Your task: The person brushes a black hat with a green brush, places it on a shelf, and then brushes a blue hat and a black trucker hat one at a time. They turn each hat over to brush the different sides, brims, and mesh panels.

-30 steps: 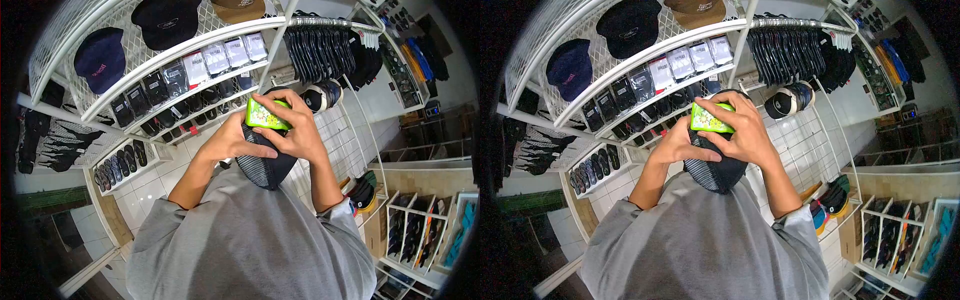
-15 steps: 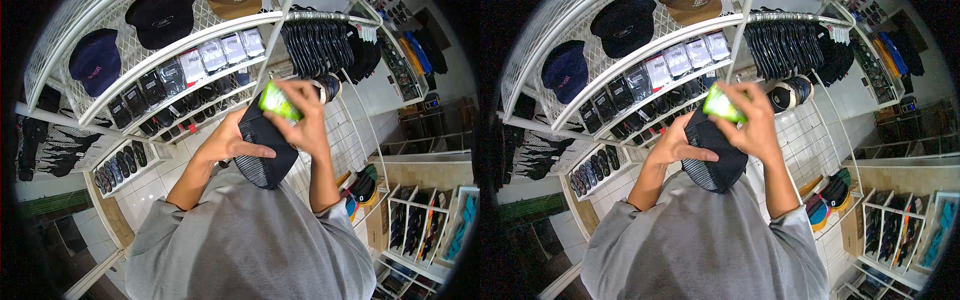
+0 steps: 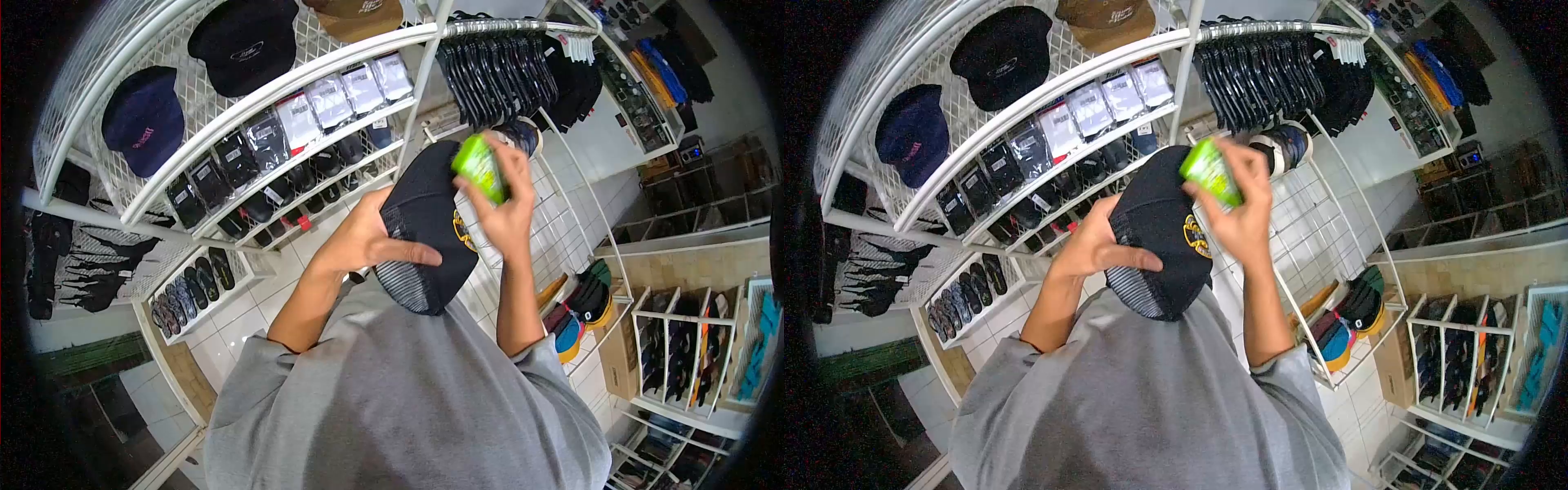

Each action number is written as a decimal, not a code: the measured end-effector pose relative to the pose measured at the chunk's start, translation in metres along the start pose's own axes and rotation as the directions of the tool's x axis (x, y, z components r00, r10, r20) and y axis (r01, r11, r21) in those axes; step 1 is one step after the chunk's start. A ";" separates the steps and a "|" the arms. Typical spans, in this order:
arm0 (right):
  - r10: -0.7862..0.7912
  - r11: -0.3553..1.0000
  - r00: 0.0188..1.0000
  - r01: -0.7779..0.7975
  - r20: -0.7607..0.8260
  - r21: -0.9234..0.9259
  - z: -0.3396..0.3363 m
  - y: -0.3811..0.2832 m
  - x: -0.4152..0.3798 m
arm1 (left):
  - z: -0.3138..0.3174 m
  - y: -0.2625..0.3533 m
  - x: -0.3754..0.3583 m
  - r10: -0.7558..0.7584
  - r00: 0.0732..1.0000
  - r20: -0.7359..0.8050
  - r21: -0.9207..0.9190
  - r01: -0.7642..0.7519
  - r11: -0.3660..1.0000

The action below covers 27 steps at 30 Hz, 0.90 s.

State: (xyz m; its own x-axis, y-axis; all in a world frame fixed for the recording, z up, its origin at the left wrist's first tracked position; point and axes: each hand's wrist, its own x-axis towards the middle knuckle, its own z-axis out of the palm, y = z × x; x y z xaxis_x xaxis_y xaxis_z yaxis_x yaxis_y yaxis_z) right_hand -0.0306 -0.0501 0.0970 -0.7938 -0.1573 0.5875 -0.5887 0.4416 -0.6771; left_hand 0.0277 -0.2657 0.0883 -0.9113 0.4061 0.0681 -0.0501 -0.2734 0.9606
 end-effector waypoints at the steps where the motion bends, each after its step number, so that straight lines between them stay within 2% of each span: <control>1: -0.065 0.997 0.995 0.062 0.076 0.044 -0.002 -0.009 -0.007 | 0.002 0.001 0.001 0.048 0.999 0.022 -0.019 -0.048 0.999; 2: -0.103 0.987 0.978 0.078 0.182 0.142 -0.003 -0.015 -0.012 | 0.001 0.006 0.001 0.033 0.999 0.038 0.090 -0.036 0.995; 3: -0.061 0.993 0.968 0.035 0.242 0.110 -0.008 -0.023 -0.010 | 0.004 0.008 0.002 0.028 0.998 0.049 0.091 -0.032 0.995; 5: -0.028 0.996 0.999 0.026 0.019 0.091 -0.006 -0.003 -0.001 | 0.010 0.008 0.004 0.025 0.999 0.041 -0.037 -0.023 0.999; 6: 0.114 0.994 0.992 -0.113 -0.055 0.011 -0.006 -0.003 0.001 | 0.006 0.002 0.004 0.010 0.999 0.048 0.019 -0.011 1.000; 7: 0.110 0.994 0.992 -0.110 -0.058 0.006 -0.005 -0.005 0.000 | 0.005 0.002 0.005 0.015 0.999 0.053 0.018 -0.016 1.000; 9: -0.121 0.993 0.990 0.121 0.067 -0.006 -0.002 -0.014 -0.010 | 0.007 0.005 0.004 0.001 0.998 0.062 0.024 -0.003 1.000; 10: -0.109 0.994 0.969 0.100 0.223 0.051 -0.006 -0.026 -0.011 | 0.009 0.006 0.003 0.058 0.997 0.049 0.055 -0.061 0.997; 11: -0.105 0.994 0.966 0.092 0.236 0.063 -0.008 -0.025 -0.008 | 0.011 0.004 0.004 0.053 0.997 0.053 0.057 -0.056 0.997; 13: -0.010 0.999 0.999 0.008 0.030 0.050 -0.007 -0.013 0.002 | 0.011 0.000 0.005 0.034 0.998 0.056 -0.095 -0.029 0.995; 14: 0.064 0.996 0.996 -0.068 -0.062 -0.061 -0.005 -0.008 0.005 | 0.010 0.002 0.004 0.016 0.999 0.041 -0.003 -0.016 1.000; 15: 0.127 0.989 0.988 -0.133 -0.090 -0.065 -0.002 -0.009 0.004 | 0.009 0.004 0.004 0.019 0.999 0.035 -0.002 -0.019 1.000; 17: -0.038 0.997 0.995 0.044 0.090 -0.065 -0.003 -0.025 -0.004 | 0.007 0.007 0.002 -0.043 0.998 0.052 0.088 0.038 0.995; 18: -0.101 0.995 0.972 0.097 0.213 0.028 -0.006 -0.029 -0.006 | 0.007 0.003 0.003 0.054 0.997 0.050 0.099 -0.059 0.993; 19: -0.117 0.986 0.943 0.073 0.310 0.149 -0.008 -0.028 -0.005 | 0.006 0.004 0.002 0.048 0.998 0.043 0.101 -0.052 0.993; 21: -0.042 0.998 0.993 0.037 0.106 0.042 -0.009 -0.020 0.000 | 0.011 0.004 -0.007 0.014 0.999 0.052 0.078 -0.019 0.997; 22: 0.069 0.996 0.998 -0.070 -0.012 -0.049 -0.006 -0.015 0.002 | 0.012 0.003 -0.007 0.033 0.999 0.041 0.011 -0.034 0.999; 23: 0.097 0.991 0.991 -0.105 -0.096 -0.086 -0.002 -0.010 0.001 | 0.012 0.003 -0.009 0.032 0.999 0.031 0.010 -0.032 0.999; 25: -0.002 0.998 0.996 0.007 0.093 -0.056 -0.003 -0.027 -0.006 | 0.010 0.003 -0.009 0.048 0.998 0.043 0.043 -0.050 0.998; 26: -0.117 0.992 0.972 0.106 0.205 0.062 -0.002 -0.030 -0.011 | 0.007 -0.001 -0.010 0.048 0.998 0.035 0.058 -0.050 0.997; 27: -0.091 0.989 0.945 0.048 0.314 0.141 -0.004 -0.035 -0.012 | 0.008 0.000 -0.009 0.068 0.997 0.043 0.048 -0.070 0.996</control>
State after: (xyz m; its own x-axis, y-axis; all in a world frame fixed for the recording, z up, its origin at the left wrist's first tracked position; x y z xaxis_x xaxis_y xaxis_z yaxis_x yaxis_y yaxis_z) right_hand 0.0002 -0.0600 0.1150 -0.7448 -0.4660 0.4776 -0.6419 0.3047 -0.7037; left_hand 0.0396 -0.2623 0.0898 -0.8939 0.4241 0.1450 0.0336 -0.2591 0.9653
